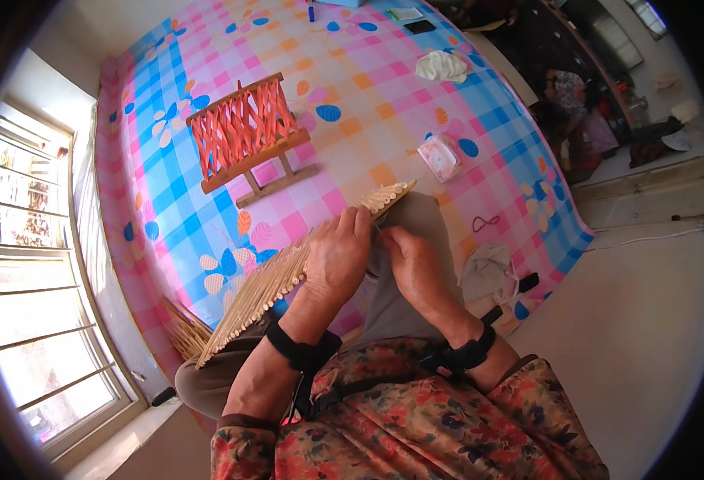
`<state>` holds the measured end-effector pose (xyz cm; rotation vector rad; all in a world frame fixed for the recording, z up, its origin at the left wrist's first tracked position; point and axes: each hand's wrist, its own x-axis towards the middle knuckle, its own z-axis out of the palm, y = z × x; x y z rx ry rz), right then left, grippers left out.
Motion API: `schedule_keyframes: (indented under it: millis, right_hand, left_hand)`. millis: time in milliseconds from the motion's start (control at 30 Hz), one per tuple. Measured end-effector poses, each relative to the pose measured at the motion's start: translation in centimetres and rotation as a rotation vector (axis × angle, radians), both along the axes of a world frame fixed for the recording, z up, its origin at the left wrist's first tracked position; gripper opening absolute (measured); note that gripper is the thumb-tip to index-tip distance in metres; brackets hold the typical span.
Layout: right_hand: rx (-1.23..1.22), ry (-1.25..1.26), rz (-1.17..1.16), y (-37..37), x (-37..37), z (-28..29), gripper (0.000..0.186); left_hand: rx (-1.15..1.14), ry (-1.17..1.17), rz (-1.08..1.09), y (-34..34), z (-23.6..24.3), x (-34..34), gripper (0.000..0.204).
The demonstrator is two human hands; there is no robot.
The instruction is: The person weaves a bamboo mat by hand, threading a thin string through the ends of aligned bamboo strips. They repeatedly pull the string tight, adjust the alignment of the strips, and rotate the mat to continue binding the edges.
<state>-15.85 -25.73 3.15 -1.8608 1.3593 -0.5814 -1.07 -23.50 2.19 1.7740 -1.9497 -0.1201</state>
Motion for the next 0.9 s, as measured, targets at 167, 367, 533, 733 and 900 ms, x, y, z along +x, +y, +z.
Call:
schedule_keyframes:
  millis: [167, 367, 533, 733, 900]
  right_hand:
    - [-0.014, -0.032, -0.012, 0.0, 0.1, -0.3, 0.013]
    - [-0.031, -0.041, -0.026, 0.1, 0.4, -0.6, 0.013]
    - [-0.033, -0.054, -0.025, -0.1, 0.3, -1.0, 0.013]
    - [0.008, -0.127, -0.033, -0.7, 1.1, -0.4, 0.013]
    - [0.082, -0.12, -0.072, -2.1, 1.4, -1.4, 0.015]
  left_hand:
    - [-0.035, 0.006, 0.01, -0.1, -0.2, 0.1, 0.03]
    - [-0.029, 0.011, 0.007, -0.1, -0.1, 0.1, 0.03]
    - [-0.058, 0.026, 0.004, -0.1, 0.1, 0.0, 0.03]
    - [-0.035, 0.028, -0.017, 0.3, -0.2, -0.3, 0.032]
    - [0.034, 0.027, -0.032, -0.2, -0.5, -0.5, 0.036]
